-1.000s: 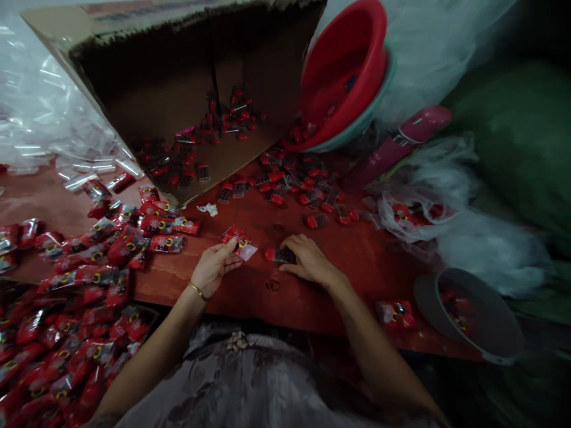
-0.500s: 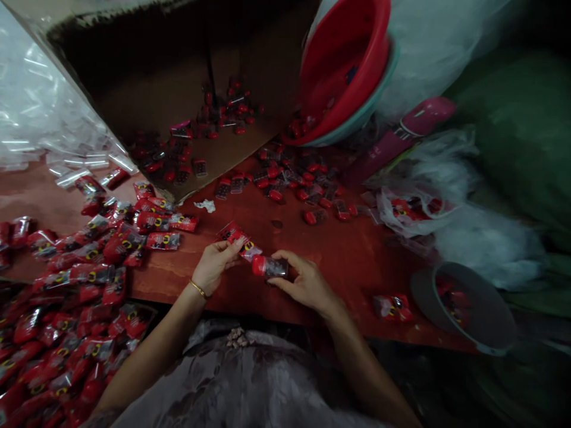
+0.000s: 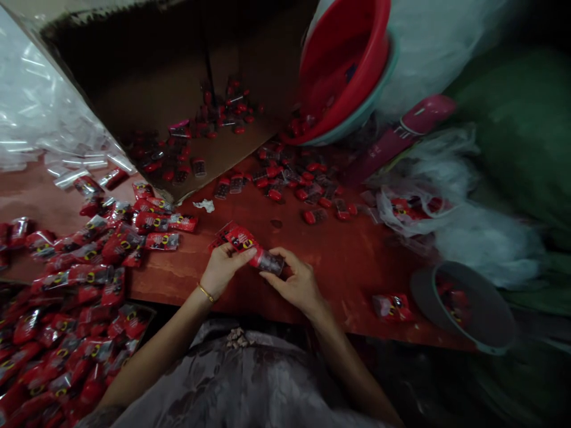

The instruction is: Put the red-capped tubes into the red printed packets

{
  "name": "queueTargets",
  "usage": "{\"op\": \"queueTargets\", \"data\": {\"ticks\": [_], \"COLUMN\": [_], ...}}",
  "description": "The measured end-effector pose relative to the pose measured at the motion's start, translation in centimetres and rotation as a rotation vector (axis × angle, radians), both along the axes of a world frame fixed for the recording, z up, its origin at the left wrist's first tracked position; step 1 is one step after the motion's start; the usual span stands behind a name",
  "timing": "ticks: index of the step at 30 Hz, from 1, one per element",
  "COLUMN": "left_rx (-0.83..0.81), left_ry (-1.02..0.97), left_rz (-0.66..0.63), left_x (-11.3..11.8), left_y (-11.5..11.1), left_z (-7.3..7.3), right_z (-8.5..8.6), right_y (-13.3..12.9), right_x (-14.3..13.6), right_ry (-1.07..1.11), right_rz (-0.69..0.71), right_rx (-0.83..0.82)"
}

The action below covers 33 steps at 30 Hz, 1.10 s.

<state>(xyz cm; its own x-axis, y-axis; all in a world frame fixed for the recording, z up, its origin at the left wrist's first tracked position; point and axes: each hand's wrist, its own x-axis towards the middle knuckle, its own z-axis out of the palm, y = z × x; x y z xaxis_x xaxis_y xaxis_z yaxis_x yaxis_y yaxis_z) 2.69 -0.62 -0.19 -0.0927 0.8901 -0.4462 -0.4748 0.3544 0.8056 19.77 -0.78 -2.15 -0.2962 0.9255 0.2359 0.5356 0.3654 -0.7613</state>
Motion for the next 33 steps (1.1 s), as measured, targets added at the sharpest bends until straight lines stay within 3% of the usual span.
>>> {"op": "queueTargets", "data": {"ticks": [6, 10, 14, 18, 23, 26, 28, 31, 33], "left_rx": [-0.038, -0.063, -0.024, 0.001, -0.075, -0.161, -0.176, -0.153, -0.132], "left_ry": [-0.106, -0.191, -0.195, -0.193, -0.212, -0.212, -0.212, -0.183, -0.183], "left_rz": [0.072, 0.104, 0.151, 0.043, -0.057, -0.058, 0.037, 0.340, 0.554], "left_x": [1.7, 1.8, 1.1, 1.0, 0.5, -1.4, -3.7, -7.9, -10.2], "left_y": [-0.3, -0.3, -0.2, -0.5, -0.8, -0.8, -0.7, -0.4, -0.3], "left_z": [-1.0, -0.9, -0.9, -1.2, -1.2, -1.0, -0.7, -0.2, 0.2], "right_z": [0.0, -0.4, -1.1, -1.9, -1.6, -0.4, 0.2, 0.0, -0.8], "right_y": [-0.5, -0.6, -0.8, -0.3, 1.8, 3.8, 5.6, 8.7, 9.9], "right_x": [-2.3, -3.5, -3.5, -3.2, -4.4, -4.1, -2.3, 2.2, 4.8], "right_ry": [-0.086, -0.026, 0.162, 0.315, 0.043, -0.166, -0.292, -0.545, -0.678], "right_rz": [-0.134, -0.194, -0.135, -0.110, -0.158, -0.065, -0.054, -0.351, -0.400], "right_rx": [0.108, 0.118, -0.040, -0.155, 0.012, 0.162, 0.232, 0.158, 0.041]}}
